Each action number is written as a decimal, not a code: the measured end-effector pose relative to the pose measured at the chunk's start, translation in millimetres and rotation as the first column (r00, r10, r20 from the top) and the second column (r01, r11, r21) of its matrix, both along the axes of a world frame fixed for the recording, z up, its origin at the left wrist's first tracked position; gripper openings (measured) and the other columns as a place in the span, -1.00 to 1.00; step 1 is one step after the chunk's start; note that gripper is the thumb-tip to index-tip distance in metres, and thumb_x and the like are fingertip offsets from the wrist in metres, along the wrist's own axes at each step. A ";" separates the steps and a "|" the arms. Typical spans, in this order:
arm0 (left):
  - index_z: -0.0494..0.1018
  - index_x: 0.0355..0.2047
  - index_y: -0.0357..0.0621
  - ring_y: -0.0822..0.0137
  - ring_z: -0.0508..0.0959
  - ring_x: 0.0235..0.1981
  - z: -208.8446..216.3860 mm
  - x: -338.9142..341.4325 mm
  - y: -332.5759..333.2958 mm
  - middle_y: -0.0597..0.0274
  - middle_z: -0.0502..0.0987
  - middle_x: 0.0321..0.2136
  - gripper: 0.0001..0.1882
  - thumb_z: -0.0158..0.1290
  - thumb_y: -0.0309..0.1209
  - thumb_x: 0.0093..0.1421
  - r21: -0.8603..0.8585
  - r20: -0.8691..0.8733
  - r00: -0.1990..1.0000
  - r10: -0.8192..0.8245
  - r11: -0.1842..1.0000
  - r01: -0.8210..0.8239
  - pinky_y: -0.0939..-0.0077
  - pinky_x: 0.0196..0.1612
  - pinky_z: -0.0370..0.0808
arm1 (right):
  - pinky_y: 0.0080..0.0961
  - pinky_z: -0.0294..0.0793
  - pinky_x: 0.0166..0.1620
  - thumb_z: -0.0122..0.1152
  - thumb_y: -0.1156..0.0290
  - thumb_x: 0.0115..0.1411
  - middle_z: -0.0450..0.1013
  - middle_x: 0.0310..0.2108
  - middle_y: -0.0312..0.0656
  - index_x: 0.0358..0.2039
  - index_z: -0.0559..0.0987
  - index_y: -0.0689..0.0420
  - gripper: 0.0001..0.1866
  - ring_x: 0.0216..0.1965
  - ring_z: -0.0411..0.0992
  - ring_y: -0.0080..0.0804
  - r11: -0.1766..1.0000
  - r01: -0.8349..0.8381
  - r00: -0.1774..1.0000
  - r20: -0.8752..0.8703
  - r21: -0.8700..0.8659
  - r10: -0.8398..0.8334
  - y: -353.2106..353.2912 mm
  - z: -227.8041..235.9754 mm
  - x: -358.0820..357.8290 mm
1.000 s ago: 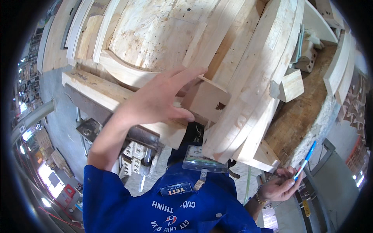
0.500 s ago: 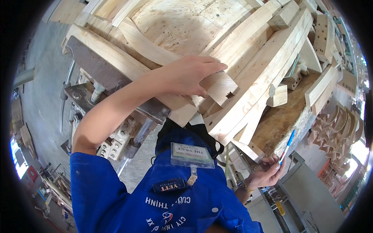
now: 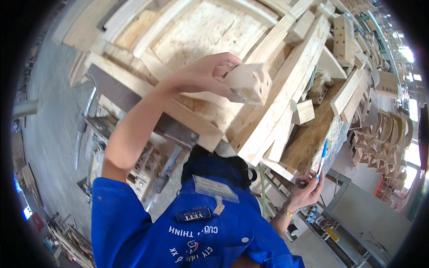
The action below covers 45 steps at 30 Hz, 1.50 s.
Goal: The person picks up small wooden blocks from a pile, aligns them against a larger curved wooden piece, and marks them with a blue marker. The person repeats this process for several blocks, placing marked pieces aside.
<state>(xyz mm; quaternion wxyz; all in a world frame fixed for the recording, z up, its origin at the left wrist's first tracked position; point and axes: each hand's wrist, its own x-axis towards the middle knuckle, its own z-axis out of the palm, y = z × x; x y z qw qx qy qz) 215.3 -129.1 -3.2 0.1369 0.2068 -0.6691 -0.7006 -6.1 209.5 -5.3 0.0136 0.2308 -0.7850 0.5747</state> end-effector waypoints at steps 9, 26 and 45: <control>0.10 0.21 -0.31 0.22 0.46 0.01 16.3 13.1 0.1 0.06 0.37 0.04 -0.16 0.10 -0.50 -0.15 0.496 -0.350 0.908 0.232 0.868 -0.031 0.32 0.03 0.47 | -0.72 0.27 -0.51 -0.13 0.42 0.36 0.50 -0.32 -0.15 0.06 0.40 0.34 -0.65 -0.57 0.37 -0.63 0.999 -0.007 1.000 0.010 -0.054 0.008 3.5 -5.2 -0.8; 0.23 0.17 -0.11 0.25 0.29 0.19 1.6 5.2 5.7 0.19 0.26 0.17 -0.25 0.26 -0.61 -0.05 -0.123 -0.148 0.980 -0.134 0.986 0.116 0.31 0.24 0.28 | -0.71 0.33 -0.49 -0.08 0.39 0.35 0.52 -0.33 -0.15 0.04 0.42 0.33 -0.66 -0.55 0.39 -0.63 0.995 -0.010 1.000 -0.003 -0.095 0.010 5.7 -9.1 -0.4; 0.27 0.12 -0.23 0.05 0.42 -0.05 -9.8 -9.7 31.6 0.06 0.39 -0.03 -0.20 0.30 -0.49 -0.21 -0.629 0.219 0.973 -0.079 0.750 0.203 0.33 0.04 0.38 | -0.73 0.32 -0.50 -0.09 0.40 0.34 0.53 -0.34 -0.13 0.05 0.42 0.33 -0.65 -0.54 0.39 -0.64 0.998 0.007 1.000 -0.014 -0.064 -0.008 0.0 -5.0 4.2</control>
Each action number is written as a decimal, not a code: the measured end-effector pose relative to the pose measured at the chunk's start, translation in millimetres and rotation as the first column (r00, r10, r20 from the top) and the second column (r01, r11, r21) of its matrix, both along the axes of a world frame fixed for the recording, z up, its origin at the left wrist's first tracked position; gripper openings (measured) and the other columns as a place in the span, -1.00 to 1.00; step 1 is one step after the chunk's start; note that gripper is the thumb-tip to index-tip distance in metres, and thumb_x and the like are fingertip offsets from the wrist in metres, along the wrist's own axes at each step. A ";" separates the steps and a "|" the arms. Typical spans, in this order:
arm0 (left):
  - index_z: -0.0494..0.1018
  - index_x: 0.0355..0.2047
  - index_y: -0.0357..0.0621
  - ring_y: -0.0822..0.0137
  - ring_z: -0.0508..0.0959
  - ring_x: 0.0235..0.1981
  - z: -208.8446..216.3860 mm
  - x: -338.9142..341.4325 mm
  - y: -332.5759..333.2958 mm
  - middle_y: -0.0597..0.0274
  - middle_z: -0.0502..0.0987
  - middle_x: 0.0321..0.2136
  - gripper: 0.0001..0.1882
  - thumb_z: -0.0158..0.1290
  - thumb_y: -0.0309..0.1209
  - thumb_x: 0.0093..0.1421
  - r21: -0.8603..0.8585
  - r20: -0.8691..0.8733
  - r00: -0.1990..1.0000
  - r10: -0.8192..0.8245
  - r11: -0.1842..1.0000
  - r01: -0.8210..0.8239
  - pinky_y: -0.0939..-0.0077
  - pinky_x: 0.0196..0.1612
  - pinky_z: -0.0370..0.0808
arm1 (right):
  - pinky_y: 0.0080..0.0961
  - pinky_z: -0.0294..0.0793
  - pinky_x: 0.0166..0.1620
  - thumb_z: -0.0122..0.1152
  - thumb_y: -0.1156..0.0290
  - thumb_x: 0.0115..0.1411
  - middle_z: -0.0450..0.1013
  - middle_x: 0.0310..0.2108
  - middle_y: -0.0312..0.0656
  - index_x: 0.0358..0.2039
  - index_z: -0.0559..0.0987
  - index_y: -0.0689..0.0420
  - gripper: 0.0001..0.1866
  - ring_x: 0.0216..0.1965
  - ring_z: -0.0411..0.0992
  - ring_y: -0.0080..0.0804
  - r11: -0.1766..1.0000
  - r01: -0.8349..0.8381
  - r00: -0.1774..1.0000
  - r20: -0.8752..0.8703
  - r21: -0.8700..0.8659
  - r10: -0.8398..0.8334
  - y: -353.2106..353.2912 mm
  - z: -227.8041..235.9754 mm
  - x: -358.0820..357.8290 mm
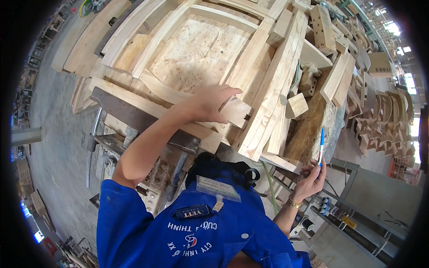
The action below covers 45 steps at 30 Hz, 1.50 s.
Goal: The person picks up small wooden blocks from a pile, aligns them against a larger curved wooden piece, and marks them with a blue marker. The person repeats this process for several blocks, placing marked pieces aside.
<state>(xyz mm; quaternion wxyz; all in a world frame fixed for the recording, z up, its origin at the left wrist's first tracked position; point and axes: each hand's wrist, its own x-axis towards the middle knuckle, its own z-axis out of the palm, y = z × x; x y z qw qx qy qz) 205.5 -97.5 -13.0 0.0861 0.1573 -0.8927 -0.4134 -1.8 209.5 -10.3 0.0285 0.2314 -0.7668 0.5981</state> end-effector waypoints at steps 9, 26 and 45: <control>0.25 0.13 -0.29 0.16 0.48 -0.09 -0.9 5.5 -8.7 0.04 0.41 -0.05 -0.18 0.32 -0.52 -0.19 0.052 0.085 0.994 -0.071 0.996 0.066 0.44 -0.09 0.52 | -0.74 0.24 -0.52 -0.08 0.39 0.35 0.52 -0.34 -0.17 0.04 0.42 0.32 -0.65 -0.55 0.37 -0.66 0.999 0.028 1.000 -0.013 0.033 -0.027 -3.1 3.2 0.8; 0.31 0.06 -0.24 0.20 0.49 -0.13 -5.2 5.9 -10.2 0.03 0.39 -0.12 -0.35 0.19 -0.63 -0.11 0.242 0.166 0.986 -0.018 0.970 -0.023 0.42 -0.11 0.58 | -0.72 0.18 -0.55 -0.09 0.38 0.34 0.54 -0.35 -0.12 0.04 0.42 0.33 -0.64 -0.59 0.39 -0.63 0.986 0.019 0.998 -0.058 0.166 -0.009 -2.0 4.5 -0.8; 0.26 0.08 -0.19 0.07 0.41 -0.01 -22.1 15.4 -7.1 0.06 0.37 -0.02 -0.31 0.22 -0.57 -0.11 0.204 -0.005 1.000 -0.003 0.979 0.004 0.29 0.04 0.39 | -0.74 0.16 -0.55 -0.12 0.37 0.35 0.52 -0.39 -0.11 0.03 0.42 0.33 -0.65 -0.60 0.31 -0.66 0.993 0.027 0.999 0.033 0.112 -0.030 -7.1 9.9 1.1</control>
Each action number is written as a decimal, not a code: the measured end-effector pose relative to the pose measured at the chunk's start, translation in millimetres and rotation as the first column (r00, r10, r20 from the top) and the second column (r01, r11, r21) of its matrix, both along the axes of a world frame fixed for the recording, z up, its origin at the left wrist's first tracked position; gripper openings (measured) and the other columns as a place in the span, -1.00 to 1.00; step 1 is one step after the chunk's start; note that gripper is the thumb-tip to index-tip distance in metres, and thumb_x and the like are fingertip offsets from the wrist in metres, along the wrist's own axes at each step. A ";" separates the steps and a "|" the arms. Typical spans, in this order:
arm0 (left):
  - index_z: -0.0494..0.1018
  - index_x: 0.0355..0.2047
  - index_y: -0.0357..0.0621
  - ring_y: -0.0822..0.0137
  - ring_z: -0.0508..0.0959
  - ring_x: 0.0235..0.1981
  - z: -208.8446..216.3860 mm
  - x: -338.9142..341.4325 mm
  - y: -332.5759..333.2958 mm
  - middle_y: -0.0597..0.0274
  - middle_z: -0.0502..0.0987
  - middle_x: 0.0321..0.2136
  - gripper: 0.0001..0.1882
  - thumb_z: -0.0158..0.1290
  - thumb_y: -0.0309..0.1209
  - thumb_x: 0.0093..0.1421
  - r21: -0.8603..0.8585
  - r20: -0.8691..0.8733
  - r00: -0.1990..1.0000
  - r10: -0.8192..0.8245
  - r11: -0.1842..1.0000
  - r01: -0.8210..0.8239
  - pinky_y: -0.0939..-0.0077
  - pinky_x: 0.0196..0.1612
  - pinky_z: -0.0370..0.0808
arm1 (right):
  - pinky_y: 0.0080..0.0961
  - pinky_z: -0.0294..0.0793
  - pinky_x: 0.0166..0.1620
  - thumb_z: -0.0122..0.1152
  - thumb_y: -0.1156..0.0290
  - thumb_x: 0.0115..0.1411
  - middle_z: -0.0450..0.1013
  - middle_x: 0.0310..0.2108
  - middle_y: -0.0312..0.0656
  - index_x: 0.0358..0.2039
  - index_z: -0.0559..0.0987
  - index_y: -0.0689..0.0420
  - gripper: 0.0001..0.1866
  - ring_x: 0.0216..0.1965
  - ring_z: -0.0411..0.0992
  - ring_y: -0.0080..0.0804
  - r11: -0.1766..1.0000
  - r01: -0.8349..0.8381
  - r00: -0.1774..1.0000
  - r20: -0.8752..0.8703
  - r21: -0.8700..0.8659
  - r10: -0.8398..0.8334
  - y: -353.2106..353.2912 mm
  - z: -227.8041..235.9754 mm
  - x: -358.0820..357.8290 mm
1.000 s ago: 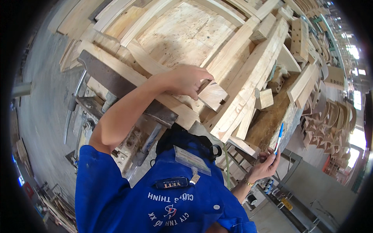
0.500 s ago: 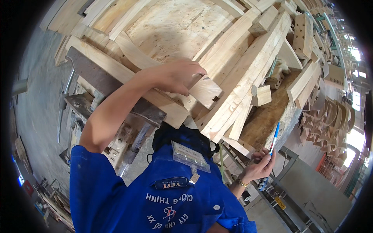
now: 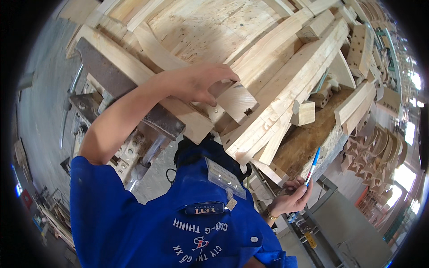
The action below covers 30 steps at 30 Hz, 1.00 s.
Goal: The person picks up small wooden blocks from a pile, aligns them against a larger curved wooden piece, and marks them with a blue marker. The person repeats this process for several blocks, placing marked pieces aside.
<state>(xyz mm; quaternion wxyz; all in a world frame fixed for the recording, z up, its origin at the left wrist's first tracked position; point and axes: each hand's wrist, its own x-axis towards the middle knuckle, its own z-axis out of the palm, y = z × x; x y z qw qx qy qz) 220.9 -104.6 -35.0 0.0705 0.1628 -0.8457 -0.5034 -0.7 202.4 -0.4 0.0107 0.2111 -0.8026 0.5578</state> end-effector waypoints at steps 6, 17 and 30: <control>0.24 0.10 -0.13 0.17 0.51 -0.14 1.8 -3.8 4.0 0.09 0.36 -0.05 -0.28 0.18 -0.75 -0.11 0.120 0.013 1.000 0.028 0.992 -0.030 0.38 -0.09 0.54 | -0.72 0.21 -0.56 -0.11 0.35 0.35 0.48 -0.39 -0.07 0.04 0.39 0.38 -0.62 -0.60 0.31 -0.60 0.999 -0.032 0.999 0.016 -0.035 0.032 1.3 0.9 -0.5; 0.25 0.05 -0.23 0.15 0.51 -0.19 -3.9 -4.9 12.0 0.06 0.38 -0.13 -0.32 0.21 -0.69 -0.13 -0.137 -0.090 0.996 0.028 0.990 -0.041 0.36 -0.13 0.51 | -0.66 0.30 -0.51 -0.13 0.37 0.35 0.48 -0.36 -0.05 0.04 0.37 0.38 -0.63 -0.56 0.33 -0.55 0.992 -0.105 0.994 -0.047 -0.069 0.102 7.0 -4.2 -1.1; 0.39 -0.07 -0.24 0.27 0.54 -0.27 -3.0 -8.9 8.3 0.09 0.55 -0.31 -0.38 0.30 -0.42 -0.22 -0.244 -0.009 0.998 -0.069 0.968 0.065 0.44 -0.21 0.48 | -0.72 0.23 -0.56 -0.08 0.33 0.32 0.53 -0.35 -0.15 -0.04 0.45 0.30 -0.67 -0.58 0.34 -0.62 0.985 -0.140 0.973 -0.197 -0.104 0.118 4.1 -8.0 10.9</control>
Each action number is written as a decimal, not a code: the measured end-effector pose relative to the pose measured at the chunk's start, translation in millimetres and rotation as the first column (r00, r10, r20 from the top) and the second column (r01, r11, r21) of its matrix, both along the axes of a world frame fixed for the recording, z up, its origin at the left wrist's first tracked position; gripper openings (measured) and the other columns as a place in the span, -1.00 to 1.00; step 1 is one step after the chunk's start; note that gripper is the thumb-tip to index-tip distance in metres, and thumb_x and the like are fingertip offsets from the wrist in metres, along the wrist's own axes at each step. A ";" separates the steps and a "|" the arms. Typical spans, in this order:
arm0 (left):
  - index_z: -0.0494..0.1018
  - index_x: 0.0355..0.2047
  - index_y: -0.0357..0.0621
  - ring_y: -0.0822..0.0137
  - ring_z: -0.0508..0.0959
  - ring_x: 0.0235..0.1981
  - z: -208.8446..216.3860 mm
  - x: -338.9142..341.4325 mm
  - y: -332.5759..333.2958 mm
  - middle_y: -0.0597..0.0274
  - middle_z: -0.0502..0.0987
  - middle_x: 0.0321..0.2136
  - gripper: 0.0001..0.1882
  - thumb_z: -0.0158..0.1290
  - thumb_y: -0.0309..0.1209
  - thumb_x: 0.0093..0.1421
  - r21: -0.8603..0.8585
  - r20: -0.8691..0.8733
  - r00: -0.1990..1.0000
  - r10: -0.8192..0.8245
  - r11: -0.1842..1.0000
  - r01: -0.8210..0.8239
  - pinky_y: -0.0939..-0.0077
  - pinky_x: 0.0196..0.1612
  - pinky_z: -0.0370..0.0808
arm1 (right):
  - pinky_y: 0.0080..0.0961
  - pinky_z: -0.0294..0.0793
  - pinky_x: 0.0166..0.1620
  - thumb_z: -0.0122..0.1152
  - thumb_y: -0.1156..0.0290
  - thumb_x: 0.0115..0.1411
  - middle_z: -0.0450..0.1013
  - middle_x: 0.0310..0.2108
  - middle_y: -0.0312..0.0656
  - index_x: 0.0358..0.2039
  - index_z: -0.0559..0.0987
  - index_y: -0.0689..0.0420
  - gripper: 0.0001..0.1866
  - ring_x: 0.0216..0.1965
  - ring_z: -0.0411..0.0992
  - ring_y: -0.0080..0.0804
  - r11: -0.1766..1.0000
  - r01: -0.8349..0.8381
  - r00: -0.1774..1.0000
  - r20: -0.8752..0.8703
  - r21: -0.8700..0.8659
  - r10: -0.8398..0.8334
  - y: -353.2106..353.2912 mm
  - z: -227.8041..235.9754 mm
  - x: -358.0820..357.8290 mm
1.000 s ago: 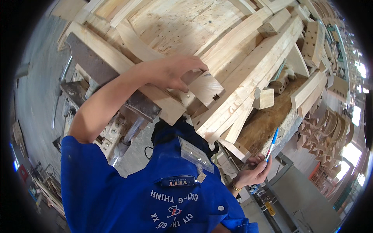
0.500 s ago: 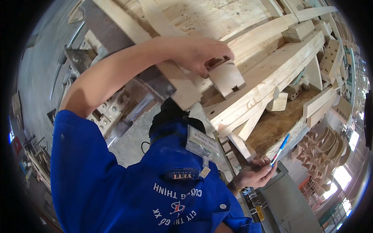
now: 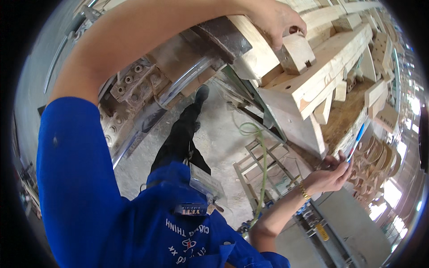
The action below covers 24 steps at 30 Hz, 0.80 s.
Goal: The person picks up small wooden blocks from a pile, aligns them against a larger curved wooden piece, and marks them with a blue marker. The person repeats this process for several blocks, placing marked pieces aside.
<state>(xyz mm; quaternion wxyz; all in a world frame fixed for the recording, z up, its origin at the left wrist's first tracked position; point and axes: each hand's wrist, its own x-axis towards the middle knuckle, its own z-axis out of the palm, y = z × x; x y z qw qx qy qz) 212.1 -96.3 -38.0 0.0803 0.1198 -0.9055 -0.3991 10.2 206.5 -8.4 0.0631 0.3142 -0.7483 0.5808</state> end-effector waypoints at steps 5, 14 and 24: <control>0.41 -0.10 -0.24 0.29 0.54 -0.35 -7.4 -0.1 -8.4 0.11 0.57 -0.37 -0.38 0.31 -0.46 -0.26 0.175 0.023 1.000 -0.014 0.985 0.009 0.46 -0.25 0.48 | -0.76 0.19 -0.57 -0.06 0.32 0.31 0.55 -0.39 -0.23 -0.08 0.49 0.28 -0.68 -0.61 0.33 -0.69 0.999 0.022 1.000 -0.022 0.023 -0.021 -6.9 1.0 4.3; 0.44 -0.12 -0.28 0.25 0.54 -0.26 -4.1 0.4 -4.3 0.04 0.57 -0.28 -0.39 0.34 -0.43 -0.26 0.058 -0.023 0.999 -0.029 0.998 0.031 0.45 -0.15 0.47 | -0.75 0.23 -0.54 -0.07 0.36 0.31 0.55 -0.37 -0.19 -0.02 0.46 0.33 -0.65 -0.60 0.34 -0.68 0.998 0.059 0.998 -0.016 0.028 -0.059 -0.9 -1.2 -0.6; 0.36 0.02 -0.34 0.26 0.52 -0.23 -8.2 -3.0 -12.0 0.03 0.54 -0.22 -0.29 0.31 -0.44 -0.19 0.120 0.007 0.999 -0.053 0.991 0.051 0.44 -0.10 0.47 | -0.75 0.27 -0.54 -0.03 0.38 0.31 0.57 -0.36 -0.15 -0.04 0.48 0.34 -0.67 -0.60 0.39 -0.67 0.999 0.043 0.997 -0.068 -0.027 -0.045 -1.1 -7.1 -14.8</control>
